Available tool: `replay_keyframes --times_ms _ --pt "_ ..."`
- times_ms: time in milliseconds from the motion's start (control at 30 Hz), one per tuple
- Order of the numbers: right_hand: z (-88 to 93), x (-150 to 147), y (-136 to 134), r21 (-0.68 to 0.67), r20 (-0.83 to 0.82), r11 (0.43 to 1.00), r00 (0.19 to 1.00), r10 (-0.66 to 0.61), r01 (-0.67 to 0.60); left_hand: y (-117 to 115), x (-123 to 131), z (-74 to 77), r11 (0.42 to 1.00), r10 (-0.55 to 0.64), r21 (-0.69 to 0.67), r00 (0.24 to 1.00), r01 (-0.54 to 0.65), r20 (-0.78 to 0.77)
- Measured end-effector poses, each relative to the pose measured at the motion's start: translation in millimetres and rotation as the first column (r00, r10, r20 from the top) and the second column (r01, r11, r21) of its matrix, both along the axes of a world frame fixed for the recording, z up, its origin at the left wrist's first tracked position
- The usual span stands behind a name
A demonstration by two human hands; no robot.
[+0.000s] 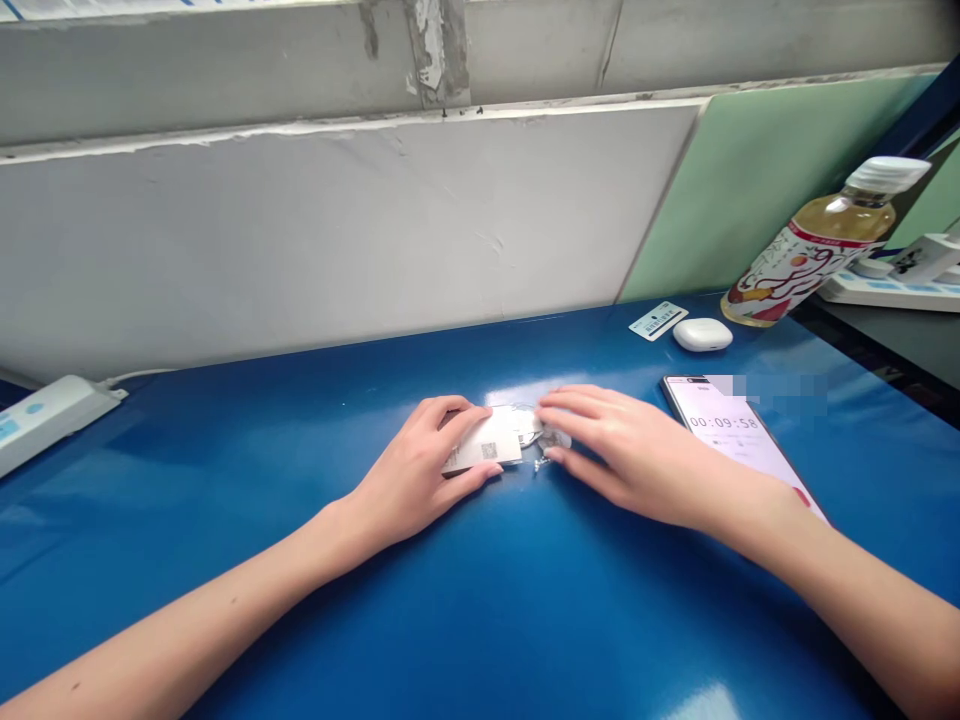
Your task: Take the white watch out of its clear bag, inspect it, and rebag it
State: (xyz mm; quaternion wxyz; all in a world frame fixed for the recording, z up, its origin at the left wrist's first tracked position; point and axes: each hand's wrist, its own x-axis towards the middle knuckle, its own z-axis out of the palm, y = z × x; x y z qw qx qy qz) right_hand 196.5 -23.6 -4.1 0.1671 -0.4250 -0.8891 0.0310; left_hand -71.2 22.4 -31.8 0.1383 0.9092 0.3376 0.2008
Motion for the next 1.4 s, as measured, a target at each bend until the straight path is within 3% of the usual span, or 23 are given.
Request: replay_keyframes --times_ms 133,333,567,767,933,1200,1400 --pt "1.0 7 3 0.035 -0.014 0.997 0.998 -0.065 0.065 0 0 0.5 1.0 0.01 -0.008 1.0 -0.01 0.006" --pt "-8.7 -6 -4 -0.122 -0.015 0.992 1.0 0.024 -0.026 1 -1 -1.0 1.0 -0.007 0.003 1.0 0.007 0.006" --pt "-12.1 -11 -10 -0.204 -0.008 0.978 1.0 0.03 -0.031 3 -2 -3.3 0.998 -0.042 0.039 0.999 0.043 -0.032" --pt "-10.8 -2 -8 -0.139 0.059 0.99 0.998 -0.003 0.011 -1 -1 2.7 0.991 -0.125 0.021 0.977 0.131 -0.173" --pt "-4.0 1 -3 -0.011 0.047 0.99 0.989 -0.141 0.142 -5 0 7.9 0.988 -0.142 0.014 0.946 0.153 -0.29" --pt "-5.0 -14 -6 -0.033 -0.085 0.994 0.991 -0.103 0.1 -4 0 6.0 0.989 -0.139 0.013 0.958 0.147 -0.253" --pt "-11.6 -17 -7 -0.049 -0.091 0.999 0.996 -0.014 0.009 -5 0 4.6 0.988 -0.143 0.022 0.96 0.152 -0.242"
